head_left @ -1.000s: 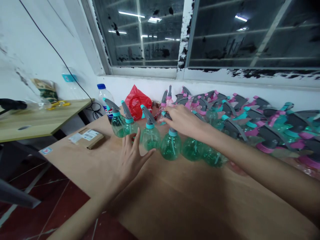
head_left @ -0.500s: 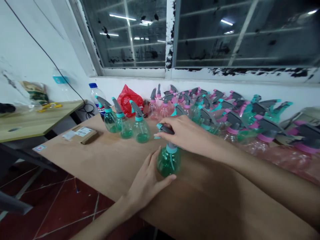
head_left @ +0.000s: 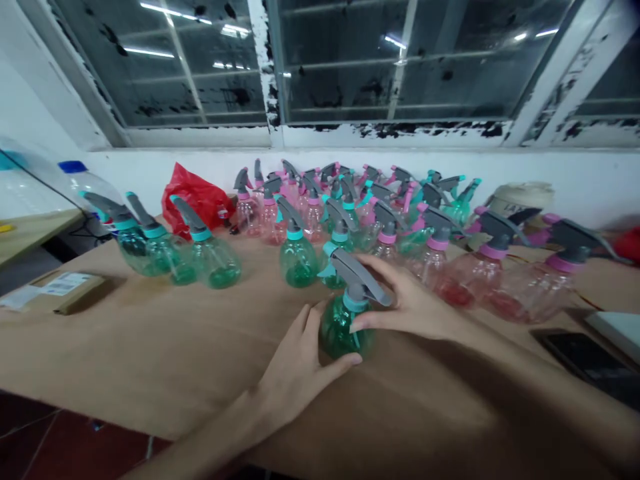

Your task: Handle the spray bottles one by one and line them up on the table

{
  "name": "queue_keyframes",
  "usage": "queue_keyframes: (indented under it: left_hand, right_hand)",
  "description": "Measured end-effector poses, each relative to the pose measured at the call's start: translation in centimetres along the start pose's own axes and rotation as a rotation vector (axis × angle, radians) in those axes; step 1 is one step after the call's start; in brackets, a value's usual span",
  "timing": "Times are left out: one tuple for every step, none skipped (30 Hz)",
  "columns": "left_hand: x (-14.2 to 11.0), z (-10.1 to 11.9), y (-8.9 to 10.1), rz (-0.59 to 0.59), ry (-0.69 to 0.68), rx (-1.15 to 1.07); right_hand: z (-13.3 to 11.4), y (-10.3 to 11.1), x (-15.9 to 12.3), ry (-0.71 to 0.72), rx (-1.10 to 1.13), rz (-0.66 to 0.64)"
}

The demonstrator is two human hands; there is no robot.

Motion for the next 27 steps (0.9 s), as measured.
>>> queue_keyframes:
  left_hand:
    - [0.2, 0.5, -0.6, -0.005, -0.018, 0.003]
    - [0.4, 0.9, -1.1, -0.011, -0.039, 0.009]
    - [0.5, 1.4, -1.6, -0.02, -0.062, 0.013]
    - [0.6, 1.7, -2.1, -0.036, -0.083, 0.017]
    - [0.7, 2.0, -2.5, -0.053, -0.1, 0.02]
    - [0.8, 2.2, -2.9, -0.066, -0.115, 0.024]
    - [1.0, 2.2, -3.2, -0.078, -0.126, 0.026]
    - [1.2, 2.1, -3.4, -0.088, -0.139, 0.027]
    - [1.4, 1.8, -3.5, -0.097, -0.163, 0.021]
    - [1.7, 1.4, -3.5, -0.112, -0.193, 0.01]
    - [2.1, 0.9, -3.5, -0.13, -0.235, -0.011]
    - [2.5, 0.2, -3.3, -0.158, -0.29, -0.039]
    - [3.0, -0.5, -3.2, -0.186, -0.334, -0.063]
    - [3.5, -1.3, -2.9, -0.191, -0.363, -0.08]
    - [4.0, -2.2, -2.6, -0.193, -0.386, -0.083]
    - [4.4, -3.0, -2.3, -0.207, -0.407, -0.07]
    - [4.9, -3.7, -2.1, -0.217, -0.422, -0.042]
    - [5.2, -4.2, -1.8, -0.231, -0.43, 0.002]
    - [5.5, -4.7, -1.6, -0.245, -0.436, 0.049]
    - [5.7, -5.0, -1.4, -0.267, -0.446, 0.094]
    - [5.7, -5.1, -1.3, -0.288, -0.456, 0.134]
    - [5.7, -5.1, -1.3, -0.307, -0.467, 0.166]
    - [5.6, -5.0, -1.4, -0.323, -0.478, 0.19]
    - [5.4, -4.9, -1.5, -0.335, -0.487, 0.205]
    - [5.2, -4.7, -1.7, -0.345, -0.494, 0.215]
    - [5.0, -4.6, -1.9, -0.356, -0.501, 0.222]
    - [4.8, -4.4, -2.1, -0.364, -0.509, 0.227]
  right_hand:
    - [0.4, 0.0, -0.5, 0.017, 0.013, 0.034]
    - [0.6, 0.0, -0.9, 0.034, 0.023, 0.074]
    - [0.8, -0.1, -1.2, 0.045, 0.035, 0.111]
    - [0.9, -0.2, -1.4, 0.055, 0.058, 0.143]
    - [0.9, -0.2, -1.6, 0.058, 0.087, 0.166]
    - [0.9, -0.3, -1.7, 0.053, 0.119, 0.187]
    - [0.9, -0.3, -1.8, 0.046, 0.148, 0.206]
    - [0.9, -0.4, -1.8, 0.034, 0.167, 0.22]
    - [1.0, -0.4, -1.8, 0.026, 0.176, 0.237]
    - [1.0, -0.4, -1.8, 0.021, 0.174, 0.253]
    - [1.1, -0.3, -1.7, 0.015, 0.166, 0.264]
    - [1.3, -0.2, -1.6, 0.015, 0.159, 0.271]
    - [1.4, -0.2, -1.6, 0.013, 0.153, 0.274]
    - [1.5, -0.1, -1.5, 0.009, 0.149, 0.273]
    - [1.7, 0.0, -1.4, 0.008, 0.147, 0.273]
    - [1.8, 0.1, -1.2, 0.008, 0.144, 0.27]
    - [1.9, 0.1, -1.1, 0.015, 0.142, 0.272]
    - [2.0, 0.2, -1.0, 0.028, 0.137, 0.275]
    - [2.1, 0.2, -0.9, 0.043, 0.131, 0.279]
    - [2.1, 0.2, -0.8, 0.063, 0.129, 0.283]
    - [2.1, 0.2, -0.7, 0.084, 0.129, 0.285]
    - [2.1, 0.2, -0.6, 0.102, 0.13, 0.284]
    - [2.1, 0.1, -0.6, 0.116, 0.13, 0.283]
    - [2.1, 0.2, -0.6, 0.126, 0.128, 0.278]
    - [2.1, 0.2, -0.5, 0.133, 0.122, 0.274]
    - [2.1, 0.2, -0.5, 0.139, 0.11, 0.271]
    - [2.0, 0.3, -0.5, 0.142, 0.096, 0.266]
Point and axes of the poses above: each hand's wrist, its own x-axis towards the middle knuckle, its own y-axis out of the back of the hand, z = x × y, the point moved 1 cm from there along x, towards the middle knuckle, and after that the axes turned 6 degrees about z, right-handed, at the moved point
